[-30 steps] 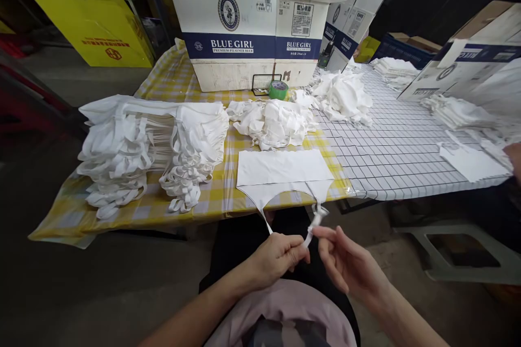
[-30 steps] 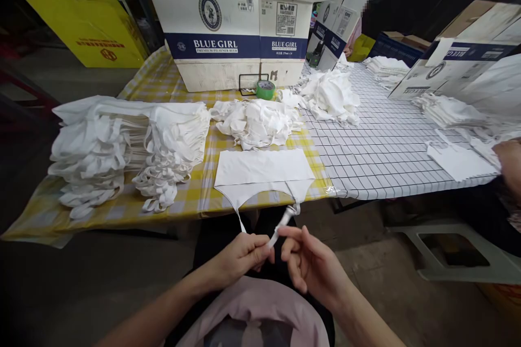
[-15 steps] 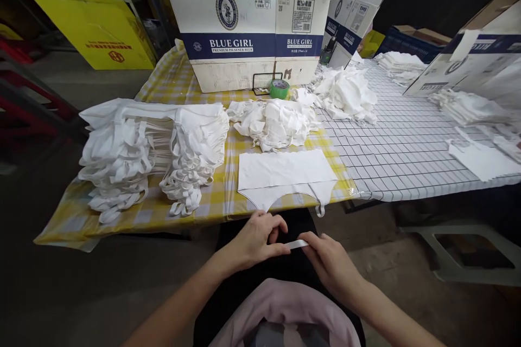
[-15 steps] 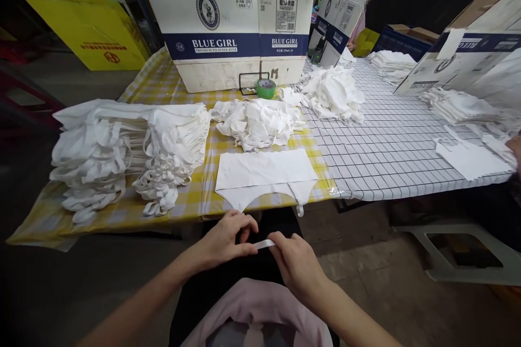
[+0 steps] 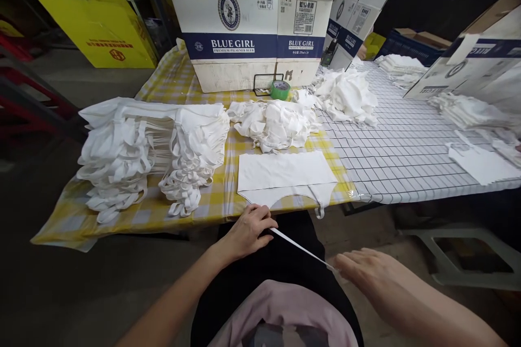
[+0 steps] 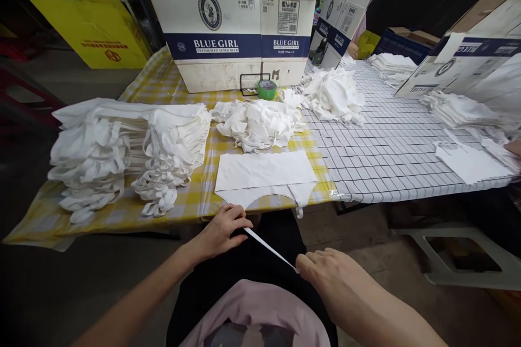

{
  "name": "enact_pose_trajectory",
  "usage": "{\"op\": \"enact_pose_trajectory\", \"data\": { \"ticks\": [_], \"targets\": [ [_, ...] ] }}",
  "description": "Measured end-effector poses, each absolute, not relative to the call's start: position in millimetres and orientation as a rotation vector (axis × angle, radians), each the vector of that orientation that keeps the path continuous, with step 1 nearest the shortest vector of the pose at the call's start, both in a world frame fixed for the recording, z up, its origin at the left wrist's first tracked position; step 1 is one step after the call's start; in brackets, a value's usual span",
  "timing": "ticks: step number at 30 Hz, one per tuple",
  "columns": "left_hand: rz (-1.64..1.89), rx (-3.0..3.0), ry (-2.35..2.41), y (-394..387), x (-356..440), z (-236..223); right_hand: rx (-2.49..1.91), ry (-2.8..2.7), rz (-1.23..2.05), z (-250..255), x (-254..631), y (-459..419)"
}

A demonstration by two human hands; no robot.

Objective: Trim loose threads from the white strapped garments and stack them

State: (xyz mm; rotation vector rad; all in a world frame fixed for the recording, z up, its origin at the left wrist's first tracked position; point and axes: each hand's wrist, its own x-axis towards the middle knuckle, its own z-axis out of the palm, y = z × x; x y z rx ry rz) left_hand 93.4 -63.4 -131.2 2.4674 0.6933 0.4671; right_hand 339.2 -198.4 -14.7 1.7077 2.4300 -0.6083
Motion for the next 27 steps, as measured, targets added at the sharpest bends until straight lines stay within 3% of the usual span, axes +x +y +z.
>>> {"op": "enact_pose_trajectory", "data": {
  "ticks": [7,10,14,22,27],
  "targets": [
    [0.452,2.009,0.425,-113,118,-51,1.543,2.634,-0.600,5,327,-172],
    [0.414,1.716,0.542,-129,130,-32,1.522,2.687,-0.703,2,323,-158],
    [0.517,1.327,0.749,-128,133,-40,1.598,2.813,-0.753,4,319,-135],
    [0.634,0.893,0.760,-111,124,-57,1.815,2.951,-0.119,-37,306,-122],
    [0.591,0.954,0.779,-110,128,-57,1.853,3.005,0.038,-66,292,-128]
  ]
}}
